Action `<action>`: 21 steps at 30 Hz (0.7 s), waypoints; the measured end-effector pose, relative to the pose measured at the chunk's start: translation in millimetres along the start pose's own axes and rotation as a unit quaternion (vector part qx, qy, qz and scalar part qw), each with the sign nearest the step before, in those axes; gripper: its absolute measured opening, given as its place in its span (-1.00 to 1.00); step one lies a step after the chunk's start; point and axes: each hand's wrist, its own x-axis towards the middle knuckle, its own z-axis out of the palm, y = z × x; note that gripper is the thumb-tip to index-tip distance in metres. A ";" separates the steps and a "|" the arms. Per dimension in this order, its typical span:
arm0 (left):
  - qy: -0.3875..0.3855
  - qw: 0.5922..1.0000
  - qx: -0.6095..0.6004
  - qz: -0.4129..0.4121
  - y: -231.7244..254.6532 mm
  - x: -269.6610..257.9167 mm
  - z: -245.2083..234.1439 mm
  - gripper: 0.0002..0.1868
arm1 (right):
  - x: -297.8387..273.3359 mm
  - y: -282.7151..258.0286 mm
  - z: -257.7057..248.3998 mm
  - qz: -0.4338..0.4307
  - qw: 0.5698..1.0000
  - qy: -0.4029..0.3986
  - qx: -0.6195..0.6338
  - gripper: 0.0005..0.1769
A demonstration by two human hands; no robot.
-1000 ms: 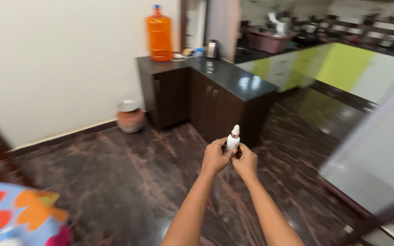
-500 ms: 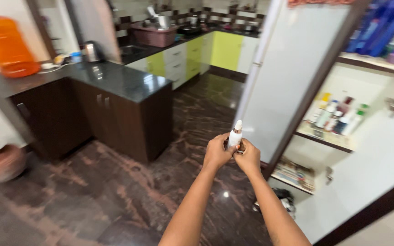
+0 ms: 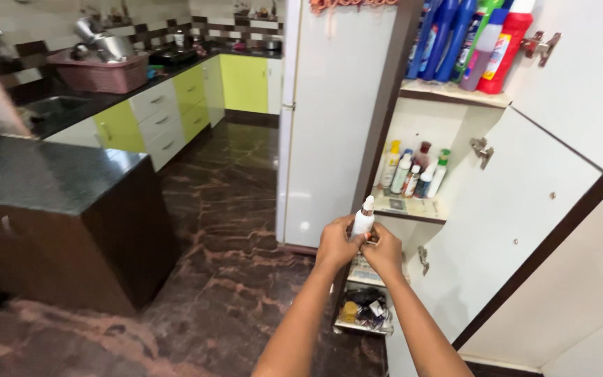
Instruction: The person picks up various bottles and tubes from a dining table and places them into a cabinet shelf. The person handles items one by one, moving from the table to the cabinet and back repeatedly.
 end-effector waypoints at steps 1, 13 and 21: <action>-0.007 1.000 -0.001 0.001 -2.9 12.5 7.8 -0.48 | 11.5 7.8 -1.7 0.004 1.000 0.005 -0.009 -0.55; -0.032 0.999 -0.034 0.017 -38.1 112.4 104.5 -0.46 | 105.5 83.8 -16.5 0.063 0.997 0.047 -0.029 -0.57; -0.015 0.996 -0.082 0.040 -76.2 147.0 167.3 -0.42 | 152.2 147.5 -10.2 0.074 0.997 0.032 -0.006 -0.63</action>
